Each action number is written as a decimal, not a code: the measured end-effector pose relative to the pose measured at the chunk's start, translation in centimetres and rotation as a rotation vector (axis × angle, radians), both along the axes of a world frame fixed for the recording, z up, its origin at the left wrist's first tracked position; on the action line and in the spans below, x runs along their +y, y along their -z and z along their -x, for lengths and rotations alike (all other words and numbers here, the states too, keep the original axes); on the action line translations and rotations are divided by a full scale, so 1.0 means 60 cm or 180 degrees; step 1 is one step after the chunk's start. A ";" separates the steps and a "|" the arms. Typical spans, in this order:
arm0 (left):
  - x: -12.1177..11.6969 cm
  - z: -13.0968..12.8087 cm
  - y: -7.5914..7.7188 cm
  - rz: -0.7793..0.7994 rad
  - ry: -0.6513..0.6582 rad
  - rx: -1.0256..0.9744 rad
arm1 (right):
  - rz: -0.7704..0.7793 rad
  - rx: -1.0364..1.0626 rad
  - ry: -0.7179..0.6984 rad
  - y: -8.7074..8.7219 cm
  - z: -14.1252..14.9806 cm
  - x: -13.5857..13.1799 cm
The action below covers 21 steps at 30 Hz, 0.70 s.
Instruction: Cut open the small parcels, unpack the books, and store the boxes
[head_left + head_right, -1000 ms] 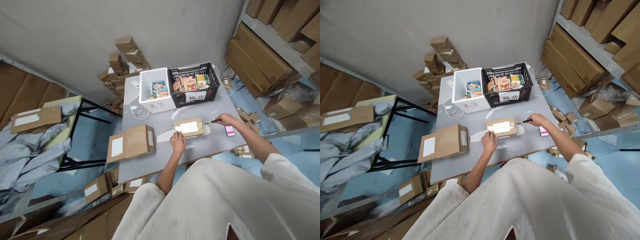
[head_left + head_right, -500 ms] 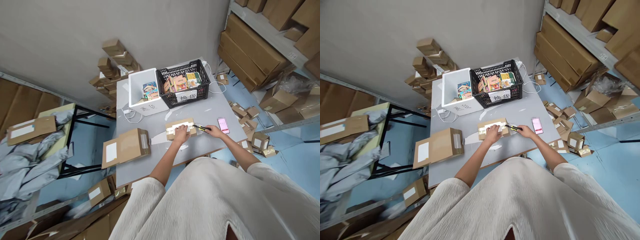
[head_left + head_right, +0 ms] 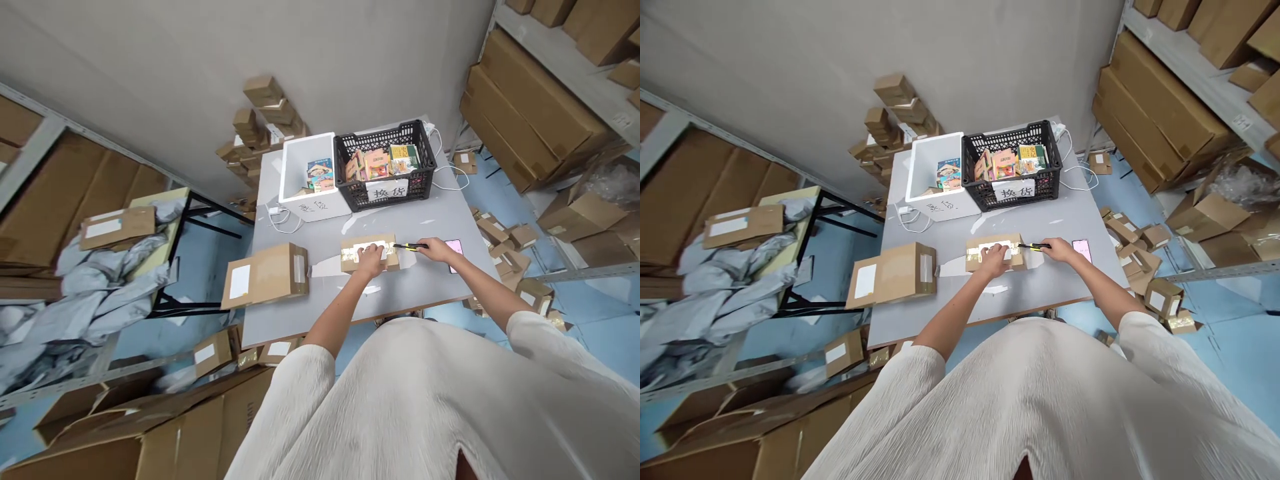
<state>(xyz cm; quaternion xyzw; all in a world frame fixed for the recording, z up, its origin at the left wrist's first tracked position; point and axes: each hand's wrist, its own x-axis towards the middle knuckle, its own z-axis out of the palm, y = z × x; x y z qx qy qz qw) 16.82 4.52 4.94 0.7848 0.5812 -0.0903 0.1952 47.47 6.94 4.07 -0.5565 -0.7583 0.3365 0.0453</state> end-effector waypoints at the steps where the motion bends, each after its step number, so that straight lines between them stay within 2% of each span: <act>1: -0.003 0.000 0.001 -0.0057 0.0005 -0.0005 | 0.0007 -0.0140 -0.0072 -0.006 0.003 0.009; 6: -0.020 0.002 0.010 -0.0257 0.0031 -0.0040 | 0.0001 -0.0571 -0.0497 -0.027 0.025 0.052; 10: -0.029 0.006 0.012 -0.0335 0.0042 -0.0078 | 0.0242 -0.0436 -0.0642 -0.036 0.035 0.064; 15: -0.029 0.006 0.005 -0.0316 0.0068 -0.0080 | 0.0916 0.0274 -0.0512 -0.032 0.017 0.034; 21: -0.020 0.003 -0.002 -0.0289 0.0035 -0.0099 | 0.1211 0.0827 -0.0314 -0.011 -0.004 -0.013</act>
